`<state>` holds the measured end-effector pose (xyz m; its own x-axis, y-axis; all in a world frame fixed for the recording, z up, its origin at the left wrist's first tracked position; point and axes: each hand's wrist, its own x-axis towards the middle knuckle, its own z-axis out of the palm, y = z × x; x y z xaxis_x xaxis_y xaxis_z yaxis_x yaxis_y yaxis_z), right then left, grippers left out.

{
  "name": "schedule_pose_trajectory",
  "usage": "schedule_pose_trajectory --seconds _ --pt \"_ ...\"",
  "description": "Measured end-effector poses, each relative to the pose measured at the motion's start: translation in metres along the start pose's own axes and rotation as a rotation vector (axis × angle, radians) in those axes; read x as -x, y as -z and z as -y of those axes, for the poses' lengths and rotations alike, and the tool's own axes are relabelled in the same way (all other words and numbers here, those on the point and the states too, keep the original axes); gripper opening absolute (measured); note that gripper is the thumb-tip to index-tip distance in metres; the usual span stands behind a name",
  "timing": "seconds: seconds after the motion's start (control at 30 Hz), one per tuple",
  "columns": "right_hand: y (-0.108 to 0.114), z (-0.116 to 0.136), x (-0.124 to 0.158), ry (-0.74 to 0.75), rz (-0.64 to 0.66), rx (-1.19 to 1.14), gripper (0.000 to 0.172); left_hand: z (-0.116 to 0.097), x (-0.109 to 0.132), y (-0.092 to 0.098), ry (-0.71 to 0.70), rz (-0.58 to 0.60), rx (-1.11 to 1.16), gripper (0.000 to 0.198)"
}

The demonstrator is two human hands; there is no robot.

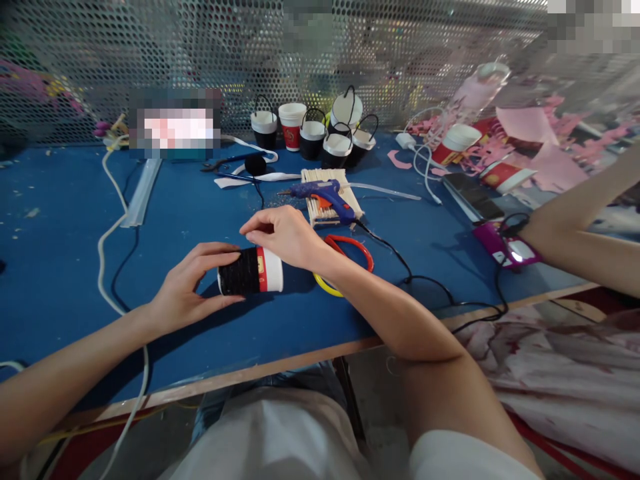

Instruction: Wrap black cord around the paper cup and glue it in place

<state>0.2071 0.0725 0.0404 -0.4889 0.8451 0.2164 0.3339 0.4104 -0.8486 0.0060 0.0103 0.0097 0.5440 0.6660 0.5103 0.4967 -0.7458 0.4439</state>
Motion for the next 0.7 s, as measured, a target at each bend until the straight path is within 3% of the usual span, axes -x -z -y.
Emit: schedule_pose_trajectory --seconds 0.37,0.57,0.7 --pt "0.002 0.003 0.0 0.014 0.027 0.049 0.015 0.001 0.0 0.0 -0.038 -0.017 -0.017 0.053" --pt "0.005 -0.003 -0.011 -0.082 0.155 0.048 0.022 0.003 0.0 -0.001 -0.064 -0.026 0.049 0.054" --pt "0.015 0.002 -0.012 -0.133 0.023 0.048 0.023 0.007 0.0 -0.003 0.092 -0.122 0.309 0.056"
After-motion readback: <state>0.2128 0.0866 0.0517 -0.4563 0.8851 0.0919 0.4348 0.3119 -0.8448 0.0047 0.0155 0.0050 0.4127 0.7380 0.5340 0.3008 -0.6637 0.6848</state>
